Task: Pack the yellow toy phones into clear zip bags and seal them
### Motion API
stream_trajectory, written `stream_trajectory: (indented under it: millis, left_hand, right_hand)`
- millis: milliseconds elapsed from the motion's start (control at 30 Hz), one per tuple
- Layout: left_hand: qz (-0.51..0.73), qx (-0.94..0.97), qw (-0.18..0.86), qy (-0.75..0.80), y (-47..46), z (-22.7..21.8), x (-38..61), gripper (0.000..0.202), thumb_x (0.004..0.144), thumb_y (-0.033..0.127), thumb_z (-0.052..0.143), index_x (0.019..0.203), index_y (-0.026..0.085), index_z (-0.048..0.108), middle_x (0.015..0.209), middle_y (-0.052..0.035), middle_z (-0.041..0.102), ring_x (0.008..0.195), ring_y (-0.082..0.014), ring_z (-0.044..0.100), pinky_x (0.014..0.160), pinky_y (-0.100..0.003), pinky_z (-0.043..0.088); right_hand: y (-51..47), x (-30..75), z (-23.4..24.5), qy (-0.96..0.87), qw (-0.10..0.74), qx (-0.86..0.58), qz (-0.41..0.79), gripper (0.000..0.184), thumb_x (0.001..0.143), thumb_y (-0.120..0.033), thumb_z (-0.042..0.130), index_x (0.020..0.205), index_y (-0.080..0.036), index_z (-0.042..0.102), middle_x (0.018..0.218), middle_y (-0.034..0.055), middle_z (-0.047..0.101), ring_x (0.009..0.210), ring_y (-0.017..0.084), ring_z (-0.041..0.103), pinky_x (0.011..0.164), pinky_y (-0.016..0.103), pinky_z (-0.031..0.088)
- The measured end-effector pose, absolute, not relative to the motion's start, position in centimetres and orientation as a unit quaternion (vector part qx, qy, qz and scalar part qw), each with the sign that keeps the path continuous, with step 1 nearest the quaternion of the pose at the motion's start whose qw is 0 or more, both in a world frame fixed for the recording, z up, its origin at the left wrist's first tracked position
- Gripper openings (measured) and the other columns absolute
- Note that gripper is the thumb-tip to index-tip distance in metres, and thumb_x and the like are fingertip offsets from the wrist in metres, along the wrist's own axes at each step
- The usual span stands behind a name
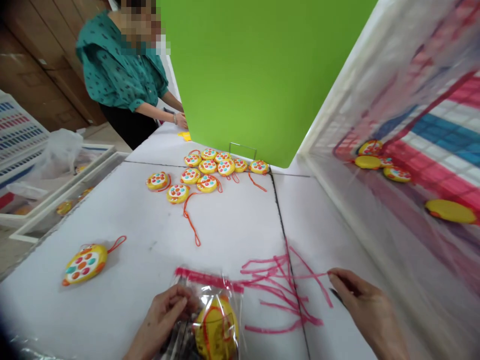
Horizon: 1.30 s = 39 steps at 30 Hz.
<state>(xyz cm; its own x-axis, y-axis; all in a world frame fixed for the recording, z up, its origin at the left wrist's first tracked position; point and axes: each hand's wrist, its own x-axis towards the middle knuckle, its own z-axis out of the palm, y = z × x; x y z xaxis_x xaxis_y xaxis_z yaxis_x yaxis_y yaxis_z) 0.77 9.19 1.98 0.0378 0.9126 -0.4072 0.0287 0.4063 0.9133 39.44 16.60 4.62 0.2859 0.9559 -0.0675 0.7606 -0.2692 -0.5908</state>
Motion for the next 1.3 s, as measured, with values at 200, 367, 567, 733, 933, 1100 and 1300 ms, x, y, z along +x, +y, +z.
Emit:
stream_trajectory:
  millis: [200, 367, 567, 733, 933, 1100, 1300]
  left_hand:
    - [0.373, 0.375, 0.609, 0.591, 9.0, 1.7, 0.4, 0.019, 0.076, 0.034, 0.055, 0.077, 0.016, 0.058, 0.075, -0.0039, 0.067, 0.074, -0.0170, 0.062, 0.068, -0.026, 0.047]
    - [0.374, 0.361, 0.616, 0.592, 8.8, 1.5, 0.2, 0.018, 0.076, 0.034, 0.056, 0.080, 0.016, 0.059, 0.078, -0.0039, 0.069, 0.077, -0.0172, 0.063, 0.071, -0.027, 0.048]
    - [0.376, 0.351, 0.617, 0.595, 8.7, 1.2, 0.3, 0.019, 0.075, 0.034, 0.057, 0.082, 0.017, 0.059, 0.081, -0.0051, 0.070, 0.079, -0.0180, 0.065, 0.072, -0.028, 0.049]
    - [0.381, 0.335, 0.627, 0.591, 8.7, 1.3, 0.5, 0.020, 0.075, 0.035, 0.058, 0.083, 0.017, 0.058, 0.083, -0.0054, 0.070, 0.081, -0.0183, 0.065, 0.074, -0.028, 0.049]
    - [0.387, 0.342, 0.632, 0.578, 8.7, 1.1, 0.3, 0.019, 0.078, 0.036, 0.056, 0.083, 0.018, 0.055, 0.080, -0.0037, 0.068, 0.080, -0.0189, 0.064, 0.074, -0.030, 0.049]
    - [0.395, 0.310, 0.650, 0.571, 8.7, 1.5, -0.2, 0.022, 0.079, 0.038, 0.054, 0.093, 0.022, 0.049, 0.077, -0.0007, 0.069, 0.074, -0.0178, 0.063, 0.074, -0.032, 0.049]
    - [0.363, 0.350, 0.616, 0.605, 8.8, 2.3, -0.6, 0.019, 0.076, 0.032, 0.050, 0.068, 0.017, 0.058, 0.070, -0.0010, 0.064, 0.072, -0.0172, 0.059, 0.068, -0.026, 0.046]
  right_hand:
    - [14.0, 40.2, 7.5, -0.653, 0.082, -0.658, 0.365, 0.038, 0.066, -0.051, 0.058, 0.088, -0.022, 0.070, 0.077, 0.0078, 0.071, 0.059, 0.021, 0.064, 0.052, 0.026, 0.051]
    - [12.7, 39.6, 8.0, -0.644, 0.095, -0.727, 0.216, 0.045, 0.069, -0.048, 0.055, 0.102, -0.019, 0.064, 0.084, 0.0114, 0.069, 0.057, 0.022, 0.062, 0.051, 0.031, 0.049]
    - [13.5, 30.2, 6.9, -0.694, 0.168, -0.593, 0.372, 0.019, 0.079, -0.034, 0.053, 0.074, -0.019, 0.064, 0.068, 0.0024, 0.066, 0.062, 0.016, 0.060, 0.058, 0.024, 0.046]
    - [16.2, 23.5, 3.2, -0.677, 0.185, -0.542, 0.462, 0.020, 0.071, -0.022, 0.062, 0.089, -0.015, 0.066, 0.077, 0.0045, 0.068, 0.066, 0.016, 0.061, 0.061, 0.025, 0.046]
    - [17.3, 22.2, 1.1, -0.656, 0.190, -0.485, 0.546, 0.006, 0.069, -0.014, 0.059, 0.071, -0.015, 0.065, 0.062, -0.0009, 0.062, 0.058, 0.012, 0.055, 0.055, 0.021, 0.041]
    - [16.6, 23.3, 1.3, -0.621, 0.235, -0.466, 0.585, 0.006, 0.068, -0.012, 0.055, 0.065, -0.016, 0.059, 0.059, -0.0031, 0.055, 0.056, 0.010, 0.050, 0.054, 0.020, 0.037]
    - [15.8, 23.7, 1.2, -0.636, 0.246, -0.460, 0.568, 0.017, 0.068, -0.008, 0.049, 0.067, -0.016, 0.064, 0.064, -0.0001, 0.061, 0.061, 0.012, 0.053, 0.057, 0.021, 0.038]
